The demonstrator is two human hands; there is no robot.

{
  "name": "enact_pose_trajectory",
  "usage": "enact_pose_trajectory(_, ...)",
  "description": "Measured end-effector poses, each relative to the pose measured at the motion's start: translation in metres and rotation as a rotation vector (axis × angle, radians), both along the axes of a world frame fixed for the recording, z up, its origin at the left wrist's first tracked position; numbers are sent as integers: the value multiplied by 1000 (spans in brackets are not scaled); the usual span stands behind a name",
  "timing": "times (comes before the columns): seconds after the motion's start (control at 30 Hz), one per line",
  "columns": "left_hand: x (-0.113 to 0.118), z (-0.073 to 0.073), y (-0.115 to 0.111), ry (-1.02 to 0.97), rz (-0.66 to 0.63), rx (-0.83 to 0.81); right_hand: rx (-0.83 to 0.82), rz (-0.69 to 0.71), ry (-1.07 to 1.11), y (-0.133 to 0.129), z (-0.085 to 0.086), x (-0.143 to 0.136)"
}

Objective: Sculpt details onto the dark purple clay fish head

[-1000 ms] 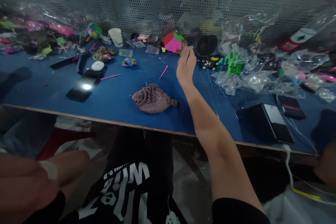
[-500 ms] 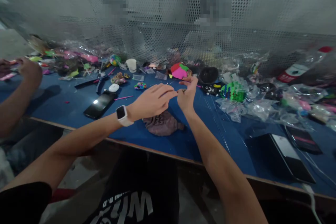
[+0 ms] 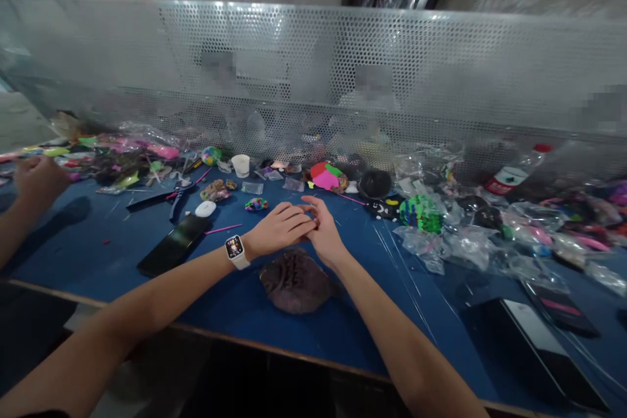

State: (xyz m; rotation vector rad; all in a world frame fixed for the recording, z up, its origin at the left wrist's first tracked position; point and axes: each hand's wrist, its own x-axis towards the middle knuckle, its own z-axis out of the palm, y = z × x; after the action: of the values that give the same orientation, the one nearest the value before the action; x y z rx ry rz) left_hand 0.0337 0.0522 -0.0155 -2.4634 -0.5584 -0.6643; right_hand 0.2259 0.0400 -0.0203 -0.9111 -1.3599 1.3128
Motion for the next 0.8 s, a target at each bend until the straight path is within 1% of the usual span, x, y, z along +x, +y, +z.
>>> enact_pose_trajectory(0.1,-2,-2,5,21,-2,53,11,37,-62,4,-2,4)
enact_pose_trajectory(0.23,-4,-4,9,64,28,21,131,101,-284,11,0,11)
enact_pose_trajectory(0.3,-7,-6,11,59,56,0,150,134,-373,13,2,15)
enact_pose_trajectory(0.37,-10,-8,13,38,80,-9,119,182,-384,15,3,19)
enact_pose_trajectory(0.47,-15,-13,16,-4,80,20,48,221,-303,18,3,22)
enact_pose_trajectory(0.53,-17,-16,17,-43,75,47,29,196,-284,21,2,22)
enact_pose_trajectory(0.6,-19,-17,17,-74,88,35,38,154,-310,23,1,21)
enact_pose_trajectory(0.73,-22,-17,16,-92,130,-47,114,77,-354,26,2,16)
enact_pose_trajectory(0.8,-23,-16,16,-104,132,-56,166,30,-352,26,3,12)
